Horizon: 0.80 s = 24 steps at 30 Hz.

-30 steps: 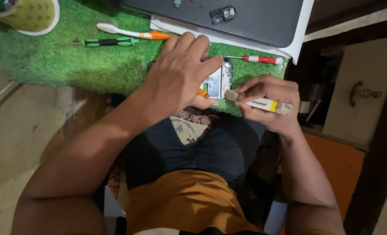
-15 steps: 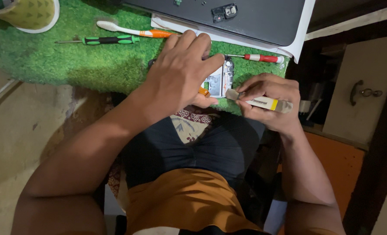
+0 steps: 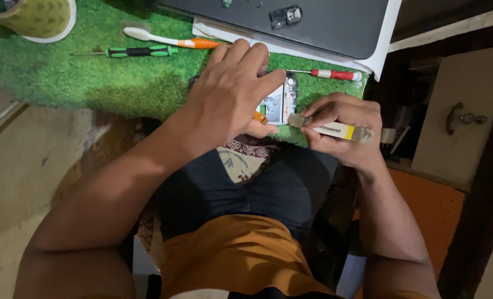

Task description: The person repairs a disassembled smartphone on a green mat. They apply adhesive from a glue tube to the phone frame, pry at the frame edge with a screwdriver, reposition an orange flex cable, and continue working on the phone with a screwdriver.

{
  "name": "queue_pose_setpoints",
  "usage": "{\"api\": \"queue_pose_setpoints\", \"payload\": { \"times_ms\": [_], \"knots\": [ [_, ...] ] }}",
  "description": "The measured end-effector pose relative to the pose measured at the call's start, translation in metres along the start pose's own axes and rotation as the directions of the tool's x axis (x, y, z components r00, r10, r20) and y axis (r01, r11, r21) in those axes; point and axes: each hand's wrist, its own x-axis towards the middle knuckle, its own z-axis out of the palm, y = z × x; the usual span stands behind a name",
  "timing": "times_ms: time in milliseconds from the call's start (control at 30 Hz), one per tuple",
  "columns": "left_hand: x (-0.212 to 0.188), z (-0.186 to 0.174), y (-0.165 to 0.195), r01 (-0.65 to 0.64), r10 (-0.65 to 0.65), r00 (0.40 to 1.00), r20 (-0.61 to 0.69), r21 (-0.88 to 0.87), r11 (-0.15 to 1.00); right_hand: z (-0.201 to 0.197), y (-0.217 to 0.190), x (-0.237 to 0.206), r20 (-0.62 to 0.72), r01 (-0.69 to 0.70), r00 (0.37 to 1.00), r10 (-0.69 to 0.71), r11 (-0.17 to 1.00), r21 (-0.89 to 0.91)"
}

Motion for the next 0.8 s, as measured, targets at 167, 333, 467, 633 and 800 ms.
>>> {"api": "queue_pose_setpoints", "payload": {
  "times_ms": [167, 333, 467, 633, 800],
  "knots": [
    [-0.0002, 0.0006, 0.0006, -0.001, 0.001, 1.000, -0.009, 0.012, 1.000, 0.0012, 0.0012, -0.0011, -0.008, -0.005, 1.000, 0.005, 1.000, 0.015],
    [-0.0001, -0.0004, 0.0006, 0.000, 0.000, 1.000, -0.006, 0.000, 1.000, 0.0014, 0.0009, -0.0010, -0.016, 0.003, 1.000, -0.003, 1.000, 0.017],
    [-0.0009, -0.0008, 0.0007, 0.004, -0.004, 1.000, 0.000, -0.008, 1.000, 0.0009, -0.0006, -0.0005, -0.012, 0.015, 1.000, -0.015, 1.000, 0.008],
    [-0.0009, 0.0004, 0.0003, -0.003, 0.003, 1.000, -0.013, 0.009, 1.000, 0.0004, -0.0018, -0.0004, 0.011, -0.027, 1.000, 0.026, 0.999, 0.024],
    [0.0009, 0.0005, -0.0006, 0.011, -0.010, 0.998, 0.056, -0.002, 1.000, 0.0055, -0.0004, -0.0019, -0.011, -0.189, 0.976, 0.217, 0.874, 0.448]
  ]
}}
